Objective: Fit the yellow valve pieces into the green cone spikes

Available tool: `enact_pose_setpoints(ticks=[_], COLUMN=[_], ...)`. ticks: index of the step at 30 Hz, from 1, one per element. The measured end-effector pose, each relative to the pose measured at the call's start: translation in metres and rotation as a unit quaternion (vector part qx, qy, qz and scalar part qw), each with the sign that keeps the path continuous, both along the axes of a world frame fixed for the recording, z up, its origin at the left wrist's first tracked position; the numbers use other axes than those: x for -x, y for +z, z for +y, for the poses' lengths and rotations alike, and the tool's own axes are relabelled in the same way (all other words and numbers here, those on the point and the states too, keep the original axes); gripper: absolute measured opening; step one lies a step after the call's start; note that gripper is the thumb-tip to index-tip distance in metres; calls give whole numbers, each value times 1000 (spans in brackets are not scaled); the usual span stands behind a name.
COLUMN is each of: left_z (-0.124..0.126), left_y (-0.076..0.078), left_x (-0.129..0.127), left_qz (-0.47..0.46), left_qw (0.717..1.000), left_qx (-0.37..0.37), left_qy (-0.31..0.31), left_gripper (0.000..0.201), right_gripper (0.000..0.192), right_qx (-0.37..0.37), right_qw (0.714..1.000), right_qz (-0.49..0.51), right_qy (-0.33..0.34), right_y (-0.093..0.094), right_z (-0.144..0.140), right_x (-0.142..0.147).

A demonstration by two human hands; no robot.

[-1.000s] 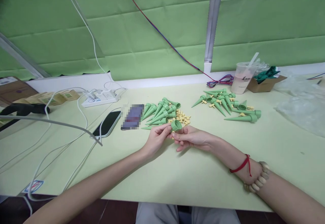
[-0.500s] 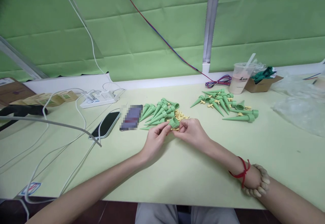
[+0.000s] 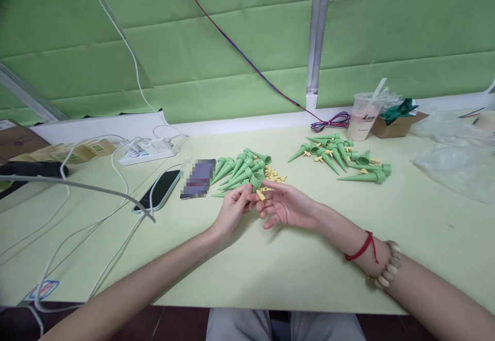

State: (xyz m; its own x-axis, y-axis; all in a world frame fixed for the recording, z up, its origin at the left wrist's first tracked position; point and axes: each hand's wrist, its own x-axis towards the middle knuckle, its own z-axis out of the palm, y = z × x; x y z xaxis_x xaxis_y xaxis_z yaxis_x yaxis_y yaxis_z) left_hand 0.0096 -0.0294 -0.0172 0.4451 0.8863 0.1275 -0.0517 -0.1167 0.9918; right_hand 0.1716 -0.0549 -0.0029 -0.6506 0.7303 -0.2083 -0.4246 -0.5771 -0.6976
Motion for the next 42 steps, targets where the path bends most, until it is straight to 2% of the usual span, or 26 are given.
enact_pose_setpoints(ticks=[4, 8, 11, 15, 20, 23, 25, 26, 29, 31, 33, 34, 35, 39, 40, 42], left_z=[-2, -5, -8, -12, -12, -9, -9, -9, -10, -11, -12, -12, -12, -10, -9, -8], left_y=[-3, -7, -9, -11, -11, -10, -9, -9, -9, -9, -9, -9, -10, -12, -12, -13], left_x=[-3, -8, -9, -6, 0, 2, 2, 2, 2, 2, 3, 3, 3, 4, 5, 6], left_qz=[-15, -33, -29, -23, 13, 39, 47, 50, 83, 124, 146, 145, 136, 86, 79, 69], left_qw=[1000, 999, 999, 998, 993, 988, 987, 987, 982, 975, 971, 972, 975, 987, 988, 989], left_qx=[0, 0, -18, -63, -113, -147, -154, -155, -167, -182, -187, -184, -175, -135, -132, -134], left_qy=[15, 34, 25, 5, -8, -8, 1, 7, 18, 16, 9, 5, 0, -7, -4, -3], left_gripper=[42, 41, 38, 32, 28, 28, 28, 27, 27, 27, 27, 26, 26, 28, 28, 29], right_gripper=[26, 22, 17, 9, 19, 26, 27, 27, 23, 17, 14, 14, 15, 27, 29, 28], right_qx=[32, 63, 68, 47, -2, -35, -91, -130, -241, -284, -302, -302, -293, -170, -127, -52], right_qw=[998, 997, 996, 997, 992, 976, 950, 926, 824, 767, 747, 755, 779, 934, 960, 988], right_qz=[47, 30, 8, -25, -114, -203, -282, -328, -465, -520, -532, -520, -497, -301, -244, -141], right_qy=[-10, -43, -57, -52, -60, -70, -103, -131, -218, -247, -261, -260, -247, -91, -57, -29], right_y=[-2, -7, -10, -9, -8, -9, -9, -8, -6, -5, -4, -5, -5, -10, -11, -14], right_z=[-2, -2, 0, -4, -10, -9, -8, -8, -8, -10, -10, -9, -9, -6, -6, -7], right_x=[1, 1, -1, -2, -3, -1, 2, 3, 7, 9, 9, 8, 7, 1, 1, 1])
